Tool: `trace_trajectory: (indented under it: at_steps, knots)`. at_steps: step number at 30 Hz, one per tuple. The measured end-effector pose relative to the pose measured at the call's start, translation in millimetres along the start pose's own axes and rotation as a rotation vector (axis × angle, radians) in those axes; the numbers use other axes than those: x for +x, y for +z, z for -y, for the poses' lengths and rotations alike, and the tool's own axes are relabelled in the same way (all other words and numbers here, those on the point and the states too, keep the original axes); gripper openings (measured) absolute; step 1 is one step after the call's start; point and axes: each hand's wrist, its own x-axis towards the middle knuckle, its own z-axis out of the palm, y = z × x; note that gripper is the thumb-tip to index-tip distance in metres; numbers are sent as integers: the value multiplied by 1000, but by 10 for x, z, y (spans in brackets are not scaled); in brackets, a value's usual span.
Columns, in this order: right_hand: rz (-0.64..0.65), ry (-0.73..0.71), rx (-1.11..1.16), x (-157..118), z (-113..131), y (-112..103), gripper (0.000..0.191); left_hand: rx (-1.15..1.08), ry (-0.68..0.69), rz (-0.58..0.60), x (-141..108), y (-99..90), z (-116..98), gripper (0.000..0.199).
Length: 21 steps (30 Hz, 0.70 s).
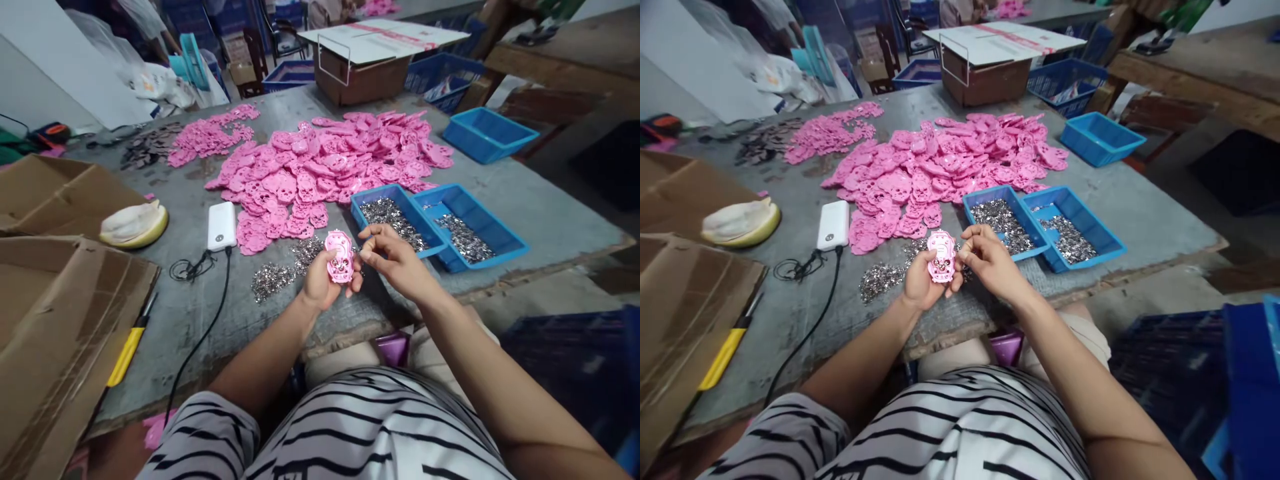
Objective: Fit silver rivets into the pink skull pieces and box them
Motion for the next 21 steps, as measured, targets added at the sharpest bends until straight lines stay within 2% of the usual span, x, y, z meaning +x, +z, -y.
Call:
trace_trajectory:
  at_steps: [6, 11, 14, 17, 21]
  knots:
    - [23, 36, 22, -7, -20, 8, 23, 53, 38, -4, 18, -14, 36, 31]
    - [48, 96, 110, 2, -27, -3, 25, 128, 63, -29, 28, -11, 61, 59]
    - [69, 89, 5, 20, -32, -25, 25, 176, 63, -28, 23, -8, 78, 73]
    - [87, 19, -176, 31, -47, -46, 22, 207, 79, -24, 14, -2, 84, 78]
    - [146, -48, -287, 26, -75, -53, 19, 227, 75, -37, 7, 3, 79, 86]
